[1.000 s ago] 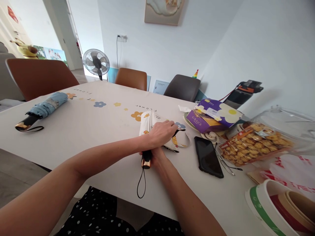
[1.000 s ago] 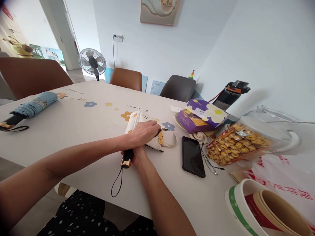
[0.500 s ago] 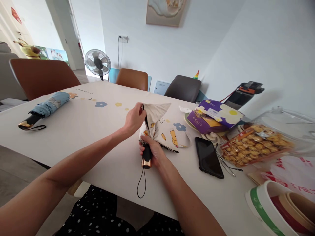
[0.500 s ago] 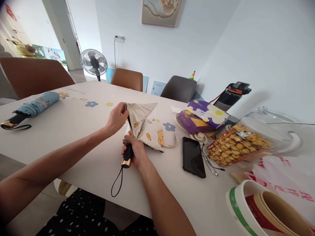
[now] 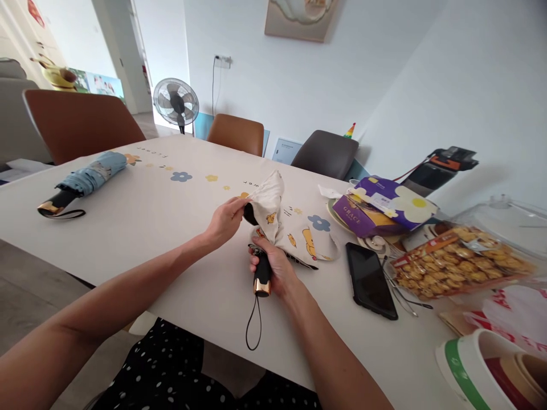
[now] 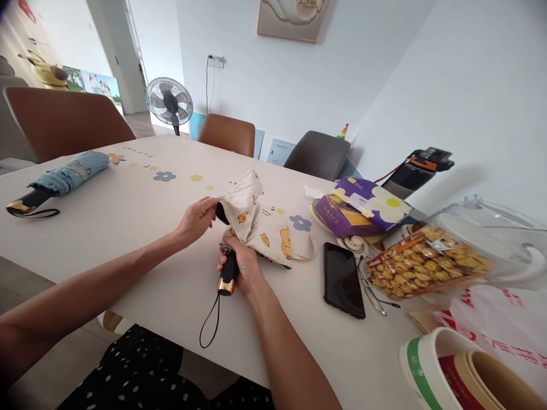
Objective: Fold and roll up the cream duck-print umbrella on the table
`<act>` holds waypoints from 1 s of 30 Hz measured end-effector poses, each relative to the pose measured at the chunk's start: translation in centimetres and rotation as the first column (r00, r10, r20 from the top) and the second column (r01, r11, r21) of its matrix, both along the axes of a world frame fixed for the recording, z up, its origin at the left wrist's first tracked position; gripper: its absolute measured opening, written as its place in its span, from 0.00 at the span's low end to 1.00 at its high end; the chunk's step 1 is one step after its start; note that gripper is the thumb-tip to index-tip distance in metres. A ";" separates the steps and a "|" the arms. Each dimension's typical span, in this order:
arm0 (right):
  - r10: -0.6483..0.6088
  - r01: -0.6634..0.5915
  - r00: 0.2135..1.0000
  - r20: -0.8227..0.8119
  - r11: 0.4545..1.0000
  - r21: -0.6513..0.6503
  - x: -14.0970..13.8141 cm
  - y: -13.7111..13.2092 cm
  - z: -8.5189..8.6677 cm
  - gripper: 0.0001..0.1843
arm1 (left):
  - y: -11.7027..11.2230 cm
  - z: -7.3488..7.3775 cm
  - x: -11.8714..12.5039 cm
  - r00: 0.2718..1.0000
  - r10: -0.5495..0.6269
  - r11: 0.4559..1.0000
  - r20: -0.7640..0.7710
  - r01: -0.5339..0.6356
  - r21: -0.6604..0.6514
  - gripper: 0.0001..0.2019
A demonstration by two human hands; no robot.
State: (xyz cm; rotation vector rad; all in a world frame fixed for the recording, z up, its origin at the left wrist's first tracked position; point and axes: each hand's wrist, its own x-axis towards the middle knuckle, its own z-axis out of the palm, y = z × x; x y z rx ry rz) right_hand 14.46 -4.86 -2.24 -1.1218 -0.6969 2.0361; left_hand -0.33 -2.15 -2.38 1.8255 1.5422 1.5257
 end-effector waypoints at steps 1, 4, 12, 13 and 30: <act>-0.002 0.002 1.000 0.004 1.000 -0.002 0.0 0.0 0.0 0.08 | -0.1 0.0 0.1 1.000 -0.003 1.000 -0.013 0.003 -0.011 0.16; 0.001 -0.001 1.000 0.003 1.000 0.001 0.0 -0.1 0.0 0.08 | -0.1 0.0 0.3 1.000 0.008 0.999 0.006 -0.008 -0.031 0.14; 0.000 0.000 1.000 -0.001 1.000 0.007 0.2 -0.2 -0.1 0.09 | 0.7 0.1 -1.1 0.953 0.161 0.986 0.255 -0.147 -0.072 0.11; 0.004 -0.004 1.000 -0.004 1.000 0.009 0.2 -0.2 -0.2 0.09 | 0.8 0.1 -1.2 0.948 0.168 0.985 0.269 -0.151 -0.080 0.11; 0.018 -0.018 1.000 0.007 1.000 -0.006 0.1 -0.3 0.1 0.08 | 0.7 0.8 -1.3 0.913 0.110 0.988 0.393 -0.059 -0.140 0.13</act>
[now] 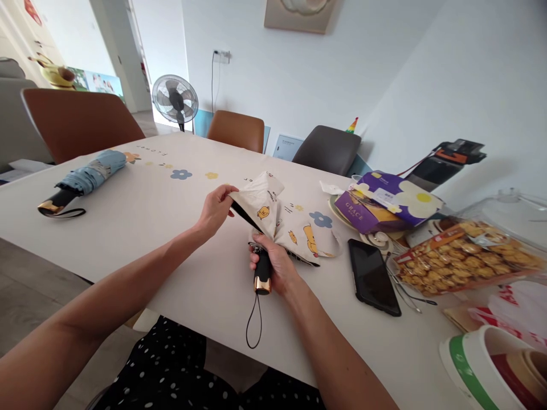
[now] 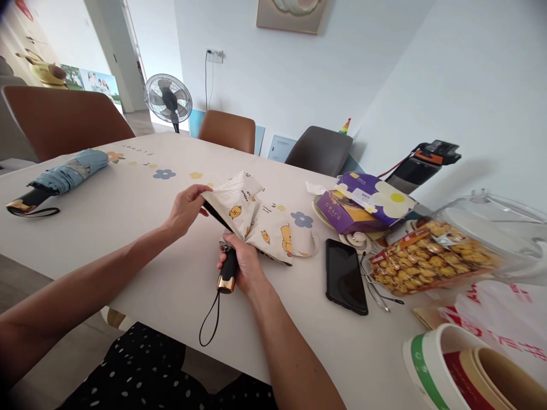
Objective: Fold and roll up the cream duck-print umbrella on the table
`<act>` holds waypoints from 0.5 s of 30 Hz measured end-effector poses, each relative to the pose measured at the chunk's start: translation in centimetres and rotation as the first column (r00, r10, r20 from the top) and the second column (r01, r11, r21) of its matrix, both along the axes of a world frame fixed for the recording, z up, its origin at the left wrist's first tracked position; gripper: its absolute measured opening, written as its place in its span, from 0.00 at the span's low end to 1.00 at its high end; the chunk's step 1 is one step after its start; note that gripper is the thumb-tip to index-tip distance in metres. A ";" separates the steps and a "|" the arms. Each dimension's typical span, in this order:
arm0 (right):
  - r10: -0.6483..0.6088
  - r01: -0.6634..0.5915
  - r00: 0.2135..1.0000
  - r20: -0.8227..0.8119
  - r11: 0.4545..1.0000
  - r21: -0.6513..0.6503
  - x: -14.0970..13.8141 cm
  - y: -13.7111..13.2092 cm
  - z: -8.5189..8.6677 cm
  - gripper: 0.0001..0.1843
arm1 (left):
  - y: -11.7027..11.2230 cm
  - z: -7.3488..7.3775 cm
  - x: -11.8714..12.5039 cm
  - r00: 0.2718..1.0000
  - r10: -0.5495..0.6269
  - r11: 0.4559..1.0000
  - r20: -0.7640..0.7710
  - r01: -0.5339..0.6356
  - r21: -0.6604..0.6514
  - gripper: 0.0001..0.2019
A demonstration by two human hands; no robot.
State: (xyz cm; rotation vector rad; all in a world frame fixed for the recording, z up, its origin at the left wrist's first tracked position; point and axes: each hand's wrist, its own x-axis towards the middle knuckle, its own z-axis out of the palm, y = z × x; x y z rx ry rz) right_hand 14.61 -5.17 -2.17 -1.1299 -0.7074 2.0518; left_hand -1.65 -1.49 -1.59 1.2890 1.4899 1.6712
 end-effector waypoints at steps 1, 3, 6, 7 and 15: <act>-0.002 0.002 1.000 0.001 1.000 -0.001 0.0 0.0 0.0 0.09 | -0.1 0.1 0.0 1.000 -0.007 1.000 0.007 0.007 -0.005 0.13; -0.008 0.008 1.000 0.003 1.000 -0.004 0.0 0.0 0.0 0.09 | -0.2 0.2 0.1 1.000 -0.011 1.000 0.014 0.011 -0.013 0.13; -0.009 0.009 1.000 -0.002 1.000 -0.010 0.0 0.0 0.0 0.10 | -0.3 0.3 0.1 1.000 -0.017 1.000 0.018 0.018 -0.014 0.13; -0.008 0.007 1.000 -0.005 1.000 -0.012 0.0 0.0 0.0 0.10 | -0.3 0.3 0.1 1.000 -0.020 1.000 0.017 0.020 -0.014 0.13; -0.010 0.010 1.000 -0.021 1.000 -0.022 0.0 0.1 -0.1 0.10 | -0.3 0.3 0.2 0.999 -0.031 0.999 0.018 0.031 -0.026 0.12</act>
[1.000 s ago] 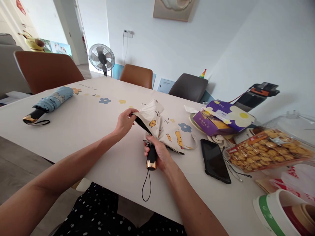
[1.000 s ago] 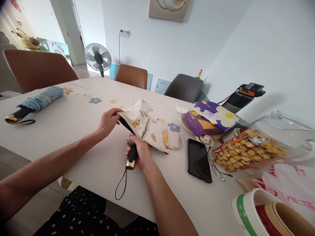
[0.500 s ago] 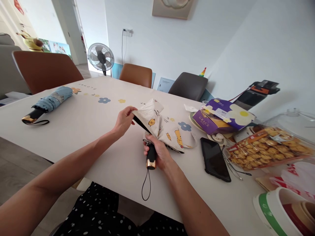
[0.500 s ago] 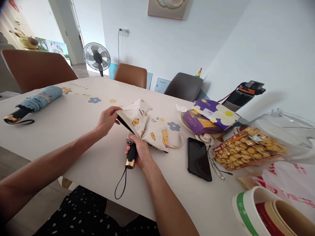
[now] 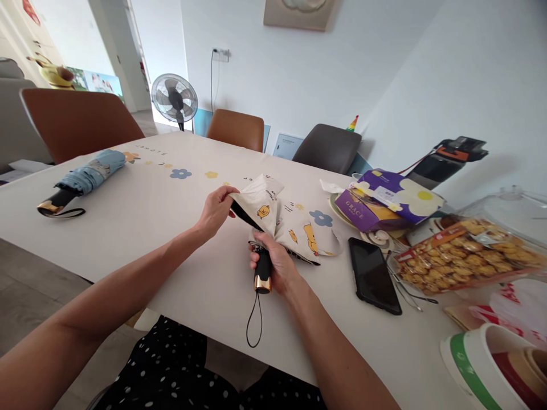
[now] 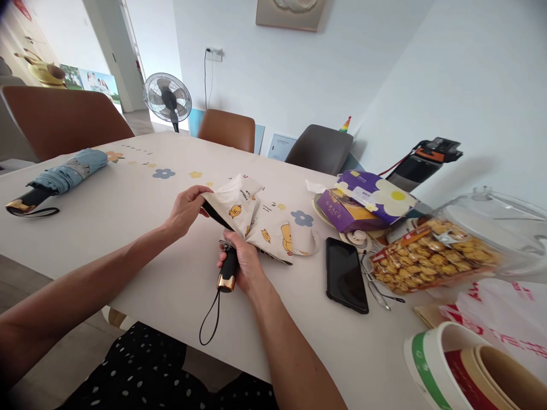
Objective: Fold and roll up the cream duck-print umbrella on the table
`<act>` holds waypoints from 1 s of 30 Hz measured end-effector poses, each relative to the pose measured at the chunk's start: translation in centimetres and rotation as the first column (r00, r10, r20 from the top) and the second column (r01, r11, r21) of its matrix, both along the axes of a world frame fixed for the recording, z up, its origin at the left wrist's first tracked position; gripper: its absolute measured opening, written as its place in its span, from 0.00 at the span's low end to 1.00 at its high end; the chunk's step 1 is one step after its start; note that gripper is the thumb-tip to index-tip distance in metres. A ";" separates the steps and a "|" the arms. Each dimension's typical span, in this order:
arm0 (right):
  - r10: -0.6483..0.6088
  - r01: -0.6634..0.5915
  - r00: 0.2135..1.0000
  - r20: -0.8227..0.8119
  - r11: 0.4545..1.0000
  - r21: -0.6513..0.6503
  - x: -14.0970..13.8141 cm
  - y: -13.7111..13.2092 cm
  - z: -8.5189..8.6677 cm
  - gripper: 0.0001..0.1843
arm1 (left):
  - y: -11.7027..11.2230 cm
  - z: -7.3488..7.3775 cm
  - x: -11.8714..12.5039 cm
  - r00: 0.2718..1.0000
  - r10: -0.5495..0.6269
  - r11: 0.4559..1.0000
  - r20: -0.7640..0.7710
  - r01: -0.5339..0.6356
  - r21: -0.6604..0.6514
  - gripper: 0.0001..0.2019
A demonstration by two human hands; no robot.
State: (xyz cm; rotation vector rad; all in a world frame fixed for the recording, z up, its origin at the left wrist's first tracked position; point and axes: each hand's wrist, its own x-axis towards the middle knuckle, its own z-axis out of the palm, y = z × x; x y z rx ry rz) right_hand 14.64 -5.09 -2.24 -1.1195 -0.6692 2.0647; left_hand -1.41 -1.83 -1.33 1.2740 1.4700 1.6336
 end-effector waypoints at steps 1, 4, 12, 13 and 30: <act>0.000 0.000 1.000 -0.001 1.000 -0.003 0.0 0.0 0.0 0.10 | 0.0 0.0 0.0 1.000 -0.001 1.000 0.001 0.001 -0.002 0.12; -0.001 0.001 1.000 -0.006 1.000 -0.002 0.0 0.1 -0.1 0.10 | 0.1 -0.1 0.1 1.000 -0.001 1.000 0.000 0.001 -0.013 0.11; 0.000 0.000 1.000 -0.009 1.000 0.002 -0.1 0.1 -0.1 0.10 | 0.1 -0.5 0.1 1.000 -0.027 0.999 -0.016 0.027 -0.036 0.12; 0.002 -0.002 1.000 -0.011 1.000 0.003 -0.1 0.1 -0.2 0.10 | 0.1 -0.5 0.2 1.000 -0.027 0.999 -0.015 0.027 -0.037 0.12; 0.001 -0.001 1.000 -0.005 1.000 0.009 0.0 0.0 0.0 0.09 | 0.0 -0.8 0.4 0.996 -0.074 0.994 -0.053 0.069 -0.090 0.10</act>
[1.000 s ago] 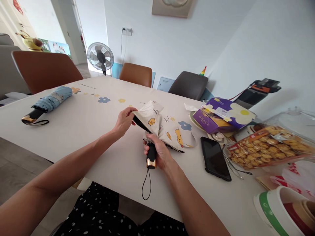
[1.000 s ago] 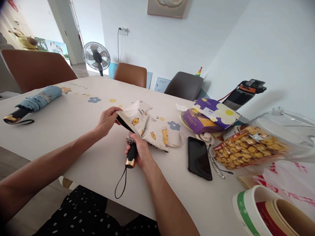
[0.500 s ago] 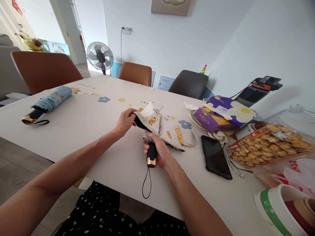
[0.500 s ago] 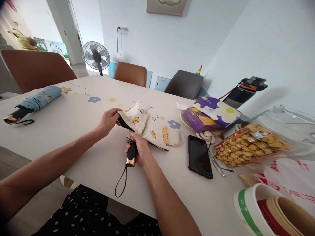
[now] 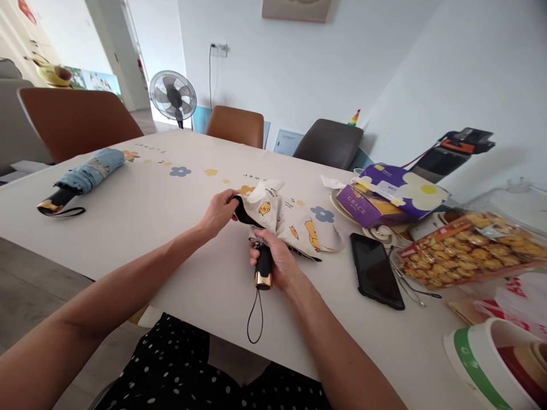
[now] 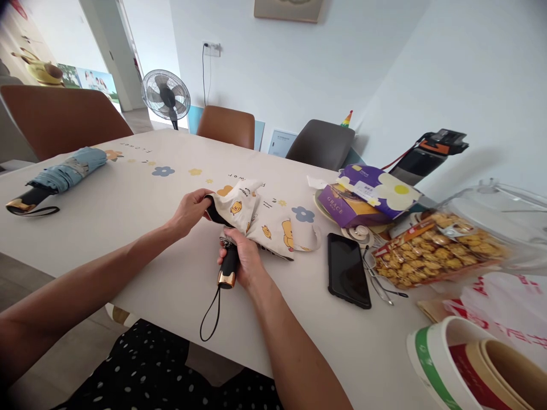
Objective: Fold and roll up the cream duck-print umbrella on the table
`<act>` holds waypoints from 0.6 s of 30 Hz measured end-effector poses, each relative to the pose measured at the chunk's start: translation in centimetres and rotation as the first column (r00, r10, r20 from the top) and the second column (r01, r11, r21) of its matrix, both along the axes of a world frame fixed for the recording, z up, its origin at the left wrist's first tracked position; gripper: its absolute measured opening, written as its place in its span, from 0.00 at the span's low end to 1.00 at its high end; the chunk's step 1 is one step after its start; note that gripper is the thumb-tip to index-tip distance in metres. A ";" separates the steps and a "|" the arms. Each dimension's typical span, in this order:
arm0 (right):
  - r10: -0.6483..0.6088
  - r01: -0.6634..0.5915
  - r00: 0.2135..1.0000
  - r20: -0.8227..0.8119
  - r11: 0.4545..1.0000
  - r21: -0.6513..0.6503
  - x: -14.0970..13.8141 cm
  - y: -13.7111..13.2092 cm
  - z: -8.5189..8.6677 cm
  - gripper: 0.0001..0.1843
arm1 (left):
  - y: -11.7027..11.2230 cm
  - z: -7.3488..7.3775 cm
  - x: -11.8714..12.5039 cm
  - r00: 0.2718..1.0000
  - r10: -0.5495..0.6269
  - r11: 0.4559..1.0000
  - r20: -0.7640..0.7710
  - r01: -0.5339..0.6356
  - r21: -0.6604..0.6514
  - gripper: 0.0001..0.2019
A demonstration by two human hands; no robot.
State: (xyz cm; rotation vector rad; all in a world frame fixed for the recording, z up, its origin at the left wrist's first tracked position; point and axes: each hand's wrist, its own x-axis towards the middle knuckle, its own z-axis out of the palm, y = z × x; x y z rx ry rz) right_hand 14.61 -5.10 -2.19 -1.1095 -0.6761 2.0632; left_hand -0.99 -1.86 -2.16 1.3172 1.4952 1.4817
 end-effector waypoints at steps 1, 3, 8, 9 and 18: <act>0.002 -0.002 1.000 0.002 1.000 -0.003 0.0 0.0 0.0 0.09 | 0.0 0.0 0.0 1.000 -0.002 1.000 -0.004 0.002 -0.003 0.10; 0.007 -0.007 1.000 0.005 1.000 -0.009 0.0 0.0 0.1 0.09 | 0.1 -0.2 0.0 1.000 -0.007 1.000 -0.014 0.006 -0.006 0.09; 0.004 -0.004 1.000 0.009 1.000 -0.015 0.0 0.0 0.1 0.09 | 0.2 -0.4 0.1 0.999 -0.028 0.999 -0.028 0.027 -0.022 0.09; 0.004 -0.004 1.000 0.009 1.000 -0.016 0.0 0.0 0.1 0.09 | 0.1 -0.4 0.1 0.999 -0.030 0.999 -0.032 0.030 -0.025 0.09; 0.007 -0.007 1.000 -0.004 1.000 -0.001 0.0 0.0 0.1 0.09 | 0.1 -0.6 0.1 0.997 -0.045 0.999 -0.064 0.044 -0.015 0.10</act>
